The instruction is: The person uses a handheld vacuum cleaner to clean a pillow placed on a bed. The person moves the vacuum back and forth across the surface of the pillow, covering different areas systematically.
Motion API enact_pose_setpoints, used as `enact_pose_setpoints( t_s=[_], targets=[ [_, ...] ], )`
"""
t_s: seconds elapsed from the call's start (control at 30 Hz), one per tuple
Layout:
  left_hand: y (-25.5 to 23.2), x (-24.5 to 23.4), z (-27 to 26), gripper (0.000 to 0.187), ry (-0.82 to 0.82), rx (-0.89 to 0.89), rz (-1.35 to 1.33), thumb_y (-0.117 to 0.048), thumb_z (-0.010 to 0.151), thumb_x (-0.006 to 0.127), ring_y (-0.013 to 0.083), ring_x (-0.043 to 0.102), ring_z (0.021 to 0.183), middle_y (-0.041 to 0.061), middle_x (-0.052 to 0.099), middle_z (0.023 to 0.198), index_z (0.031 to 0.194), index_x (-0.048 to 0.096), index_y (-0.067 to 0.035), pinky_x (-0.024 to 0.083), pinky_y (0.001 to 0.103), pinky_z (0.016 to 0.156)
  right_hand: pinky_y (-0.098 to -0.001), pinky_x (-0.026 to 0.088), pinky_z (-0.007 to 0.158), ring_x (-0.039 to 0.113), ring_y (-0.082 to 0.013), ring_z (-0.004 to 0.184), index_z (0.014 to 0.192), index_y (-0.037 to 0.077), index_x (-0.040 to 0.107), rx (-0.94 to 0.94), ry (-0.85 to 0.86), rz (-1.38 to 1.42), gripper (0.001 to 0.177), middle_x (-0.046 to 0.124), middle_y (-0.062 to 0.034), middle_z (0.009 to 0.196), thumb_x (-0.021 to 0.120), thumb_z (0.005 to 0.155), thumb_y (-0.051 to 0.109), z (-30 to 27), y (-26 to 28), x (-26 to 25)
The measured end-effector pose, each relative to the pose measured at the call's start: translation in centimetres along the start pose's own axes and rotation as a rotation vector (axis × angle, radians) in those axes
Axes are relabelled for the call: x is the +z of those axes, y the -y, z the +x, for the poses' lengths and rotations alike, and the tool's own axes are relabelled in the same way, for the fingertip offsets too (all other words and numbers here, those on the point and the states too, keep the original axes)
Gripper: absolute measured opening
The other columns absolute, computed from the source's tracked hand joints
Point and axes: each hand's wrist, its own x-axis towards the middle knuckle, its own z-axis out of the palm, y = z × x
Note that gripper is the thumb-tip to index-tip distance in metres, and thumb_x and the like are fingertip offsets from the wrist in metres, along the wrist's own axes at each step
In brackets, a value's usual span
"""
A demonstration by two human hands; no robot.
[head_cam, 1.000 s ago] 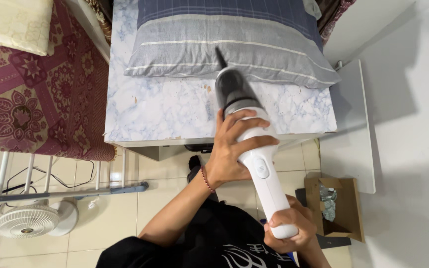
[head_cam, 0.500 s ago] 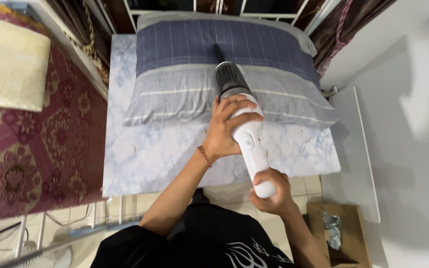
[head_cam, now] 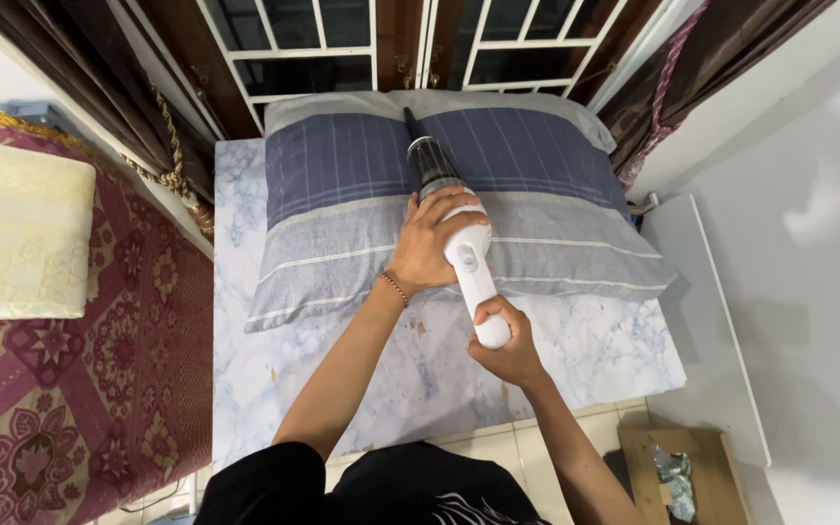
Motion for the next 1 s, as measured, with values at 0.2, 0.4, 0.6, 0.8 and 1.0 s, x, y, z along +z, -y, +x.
enact_pose_setpoints(
  t_s=[0.2, 0.4, 0.6, 0.8, 1.0],
  targets=[
    [-4.6, -0.8, -1.0, 0.060, -0.026, 0.051, -0.058, -0.052, 0.055, 0.093, 0.0237, 0.056, 0.128, -0.001, 0.068, 0.122, 0.102, 0.077, -0.019, 0.031, 0.067, 0.114, -0.0273, 0.054, 0.061, 0.062, -0.0064, 0.067, 0.092, 0.011, 0.056, 0.069, -0.035, 0.083, 0.029, 0.064, 0.0002, 0.076, 0.069, 0.073, -0.006, -5.2, 1.7, -0.8],
    [-12.3, -1.8, -4.6, 0.053, -0.070, 0.026, -0.087, -0.046, 0.060, 0.092, 0.0231, 0.056, 0.128, -0.003, 0.068, 0.123, 0.105, 0.077, -0.021, 0.032, 0.064, 0.119, -0.0273, 0.055, 0.064, 0.066, -0.0083, 0.070, 0.093, 0.011, 0.056, -0.066, -0.003, 0.008, 0.033, 0.063, -0.0018, 0.080, 0.072, 0.072, -0.009, -13.4, 5.7, -2.5],
    [-20.4, -2.3, -8.7, 0.058, -0.072, -0.020, -0.070, -0.037, 0.052, 0.090, 0.0235, 0.056, 0.129, -0.004, 0.068, 0.125, 0.107, 0.077, -0.022, 0.031, 0.068, 0.117, -0.0266, 0.055, 0.057, 0.067, -0.0083, 0.063, 0.094, 0.010, 0.057, -0.055, 0.030, 0.037, 0.032, 0.067, -0.0026, 0.075, 0.070, 0.071, -0.009, -22.0, 9.6, -4.3],
    [-26.9, -2.1, -13.1, 0.061, -0.087, -0.058, -0.091, -0.036, 0.052, 0.091, 0.0251, 0.056, 0.127, -0.003, 0.067, 0.125, 0.109, 0.075, -0.021, 0.034, 0.067, 0.113, -0.0254, 0.053, 0.056, 0.066, -0.0077, 0.057, 0.094, 0.009, 0.057, -0.082, 0.063, -0.020, 0.032, 0.068, -0.0018, 0.067, 0.073, 0.072, -0.007, -29.2, 12.3, -5.7],
    [-30.2, -0.7, -16.8, 0.053, -0.115, -0.085, -0.172, -0.032, 0.059, 0.089, 0.0230, 0.061, 0.119, -0.003, 0.070, 0.117, 0.108, 0.077, -0.019, 0.040, 0.056, 0.111, -0.0251, 0.055, 0.049, 0.068, -0.0093, 0.052, 0.095, 0.009, 0.061, -0.052, -0.008, 0.012, 0.033, 0.067, -0.0044, 0.066, 0.070, 0.066, -0.005, -33.9, 13.2, -6.7]
  ],
)
